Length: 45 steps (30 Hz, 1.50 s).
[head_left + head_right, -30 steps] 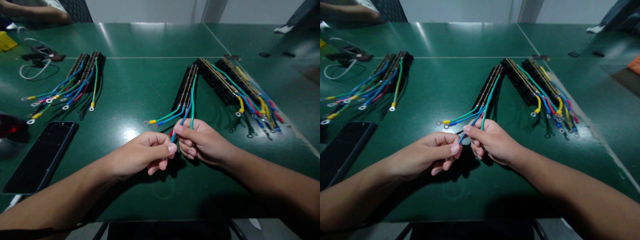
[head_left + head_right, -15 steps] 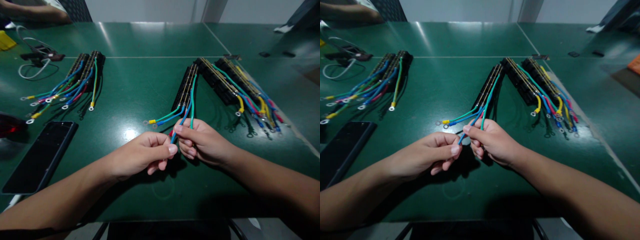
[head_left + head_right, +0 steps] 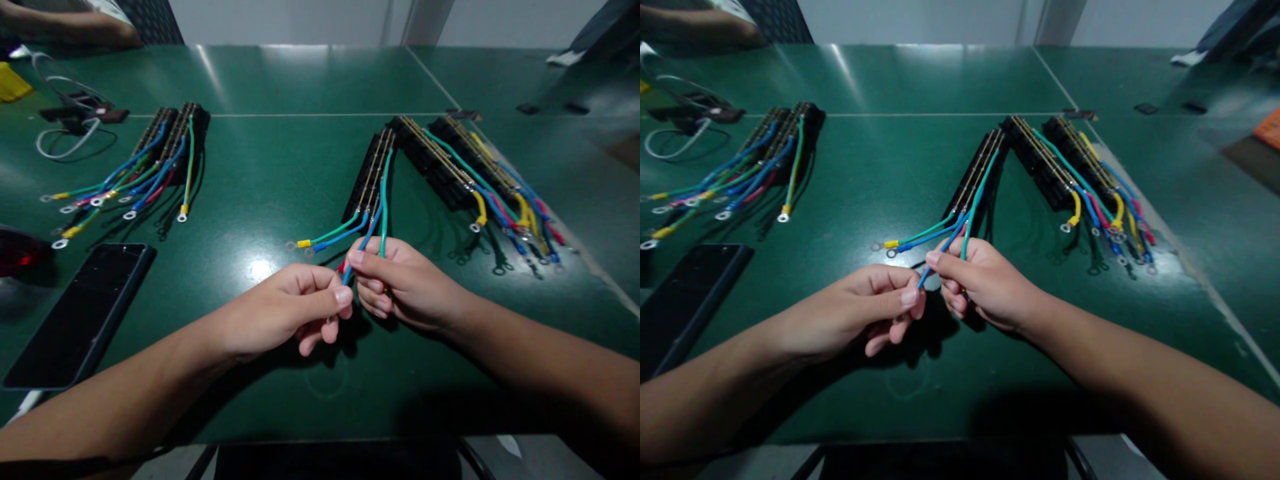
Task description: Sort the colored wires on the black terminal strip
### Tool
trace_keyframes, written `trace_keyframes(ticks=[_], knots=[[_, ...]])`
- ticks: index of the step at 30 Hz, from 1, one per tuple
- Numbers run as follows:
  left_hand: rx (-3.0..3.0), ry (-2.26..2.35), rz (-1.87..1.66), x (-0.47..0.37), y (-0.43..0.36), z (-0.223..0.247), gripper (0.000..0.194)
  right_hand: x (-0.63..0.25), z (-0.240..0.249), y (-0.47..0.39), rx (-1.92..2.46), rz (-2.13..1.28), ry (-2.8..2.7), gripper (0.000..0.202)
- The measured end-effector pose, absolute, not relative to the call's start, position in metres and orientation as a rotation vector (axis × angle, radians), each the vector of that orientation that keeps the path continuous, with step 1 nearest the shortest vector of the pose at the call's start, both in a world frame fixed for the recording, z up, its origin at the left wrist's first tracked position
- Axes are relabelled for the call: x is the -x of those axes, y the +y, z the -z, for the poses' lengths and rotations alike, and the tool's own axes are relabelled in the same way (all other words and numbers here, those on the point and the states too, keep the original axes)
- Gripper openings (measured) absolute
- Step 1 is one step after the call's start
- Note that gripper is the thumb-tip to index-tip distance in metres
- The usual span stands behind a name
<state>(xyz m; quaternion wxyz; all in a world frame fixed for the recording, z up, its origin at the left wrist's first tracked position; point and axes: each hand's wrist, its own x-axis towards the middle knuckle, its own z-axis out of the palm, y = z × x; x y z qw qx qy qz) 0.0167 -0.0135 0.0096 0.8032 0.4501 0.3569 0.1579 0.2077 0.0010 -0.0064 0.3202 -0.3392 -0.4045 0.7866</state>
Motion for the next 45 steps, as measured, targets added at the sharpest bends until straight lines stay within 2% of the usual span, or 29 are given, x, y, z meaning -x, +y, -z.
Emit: trace_keyframes(ticks=[8,17,25,45], knots=[[-0.958,0.736,-0.341,-0.0162,-0.013,-0.0072,0.027,-0.2085,0.0078,0.0012,0.897,-2.05,-1.078,0.034],[-0.972,0.817,-0.366,-0.0169,-0.012,-0.0086,0.039,-0.2085,0.0069,0.0007,0.86,-2.08,-1.083,0.038],[-0.923,0.729,-0.332,-0.0161,-0.0121,-0.0068,0.031,-0.2093,0.0084,0.0012,0.859,-2.07,-1.094,0.036],[-0.931,0.717,-0.34,-0.0188,-0.0114,-0.0081,0.03,-0.2091,0.0081,0.0007,0.862,-2.059,-1.104,0.031]])
